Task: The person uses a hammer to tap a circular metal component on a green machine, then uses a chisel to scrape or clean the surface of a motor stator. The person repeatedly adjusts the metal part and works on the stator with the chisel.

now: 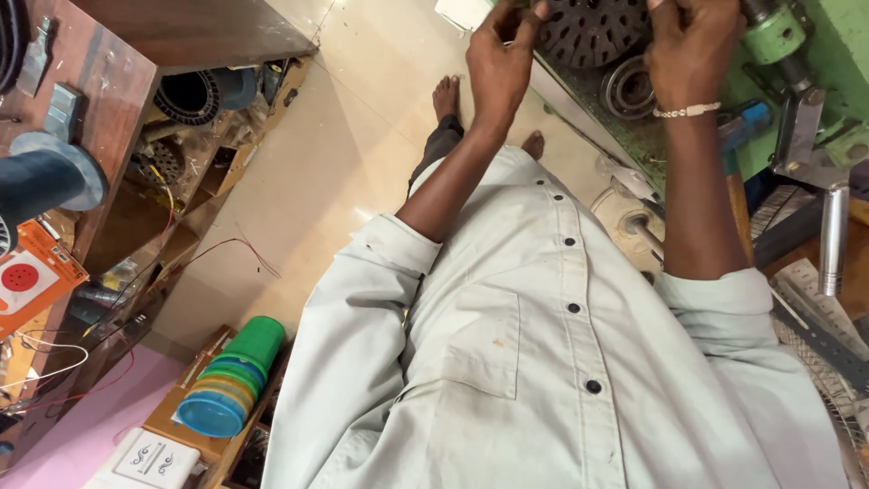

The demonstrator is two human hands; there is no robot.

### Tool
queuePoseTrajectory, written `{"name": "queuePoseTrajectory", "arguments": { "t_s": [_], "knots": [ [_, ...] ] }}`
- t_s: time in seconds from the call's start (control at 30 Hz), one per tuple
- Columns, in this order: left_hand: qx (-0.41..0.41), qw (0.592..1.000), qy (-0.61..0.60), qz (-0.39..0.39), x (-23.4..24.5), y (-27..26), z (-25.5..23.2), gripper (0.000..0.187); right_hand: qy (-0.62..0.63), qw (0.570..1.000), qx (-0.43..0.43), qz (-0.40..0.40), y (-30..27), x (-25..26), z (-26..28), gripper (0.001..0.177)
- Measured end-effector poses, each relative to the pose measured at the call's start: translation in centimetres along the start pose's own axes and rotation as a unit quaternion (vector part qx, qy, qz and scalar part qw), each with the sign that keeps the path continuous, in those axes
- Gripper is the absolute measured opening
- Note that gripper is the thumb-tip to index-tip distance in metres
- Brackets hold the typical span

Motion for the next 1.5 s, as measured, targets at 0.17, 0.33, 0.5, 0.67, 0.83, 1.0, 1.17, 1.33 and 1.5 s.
{"name": "queuePoseTrajectory", "arguments": {
  "t_s": [0.17, 0.33, 0.5, 0.67, 0.83, 1.0, 1.17, 1.33, 1.5],
  "knots": [
    [0.084, 0.974, -0.206, 0.054, -0.9, 0.2, 2.1, 0.041, 0.022, 0.999, 0.032, -0.03, -1.6, 1.4, 0.7, 0.03],
    [0.091, 0.93, -0.324, 0.147, 0.1, -0.9, 0.6, 0.047, 0.083, 0.993, 0.06, -0.057, -4.3, 2.6, 3.8, 0.035],
    [0.062, 0.921, -0.325, 0.207, 0.6, -2.2, -1.9, 0.048, 0.079, 0.99, 0.106, -0.053, -6.5, 2.8, 4.0, 0.04],
    [-0.044, 0.975, -0.106, 0.188, 2.2, -4.2, -6.8, 0.042, 0.02, 0.984, 0.114, -0.134, -9.3, 3.1, 1.8, 0.036],
    [-0.182, 0.955, 0.01, 0.234, 1.9, -6.2, -10.2, 0.036, 0.158, 0.963, 0.132, -0.173, -13.1, 3.3, 0.1, 0.027],
    [-0.05, 0.951, -0.165, 0.255, -1.9, -5.3, -6.4, 0.04, 0.196, 0.963, 0.056, -0.178, -15.9, 4.6, -1.3, 0.034],
    [0.055, 0.939, -0.153, 0.303, -4.7, -5.9, -2.3, 0.044, 0.281, 0.941, -0.028, -0.188, -18.0, 4.3, -2.8, 0.028],
    [0.091, 0.954, -0.059, 0.281, -6.0, -5.9, 0.1, 0.032, 0.339, 0.918, -0.067, -0.193, -17.7, 2.9, -4.7, 0.029],
    [-0.002, 0.965, -0.045, 0.26, -6.5, -5.4, -0.1, 0.034, 0.348, 0.911, -0.076, -0.21, -17.6, 2.1, -5.7, 0.027]
  ]
}}
Point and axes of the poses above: each hand's wrist, its own y-axis towards the middle knuckle, its own x-axis out of the back of the hand, z = x × y, the point moved 6 cm from there along y, towards the middle knuckle, and after that the axes turned 8 degrees about z, right-handed, at the moved point
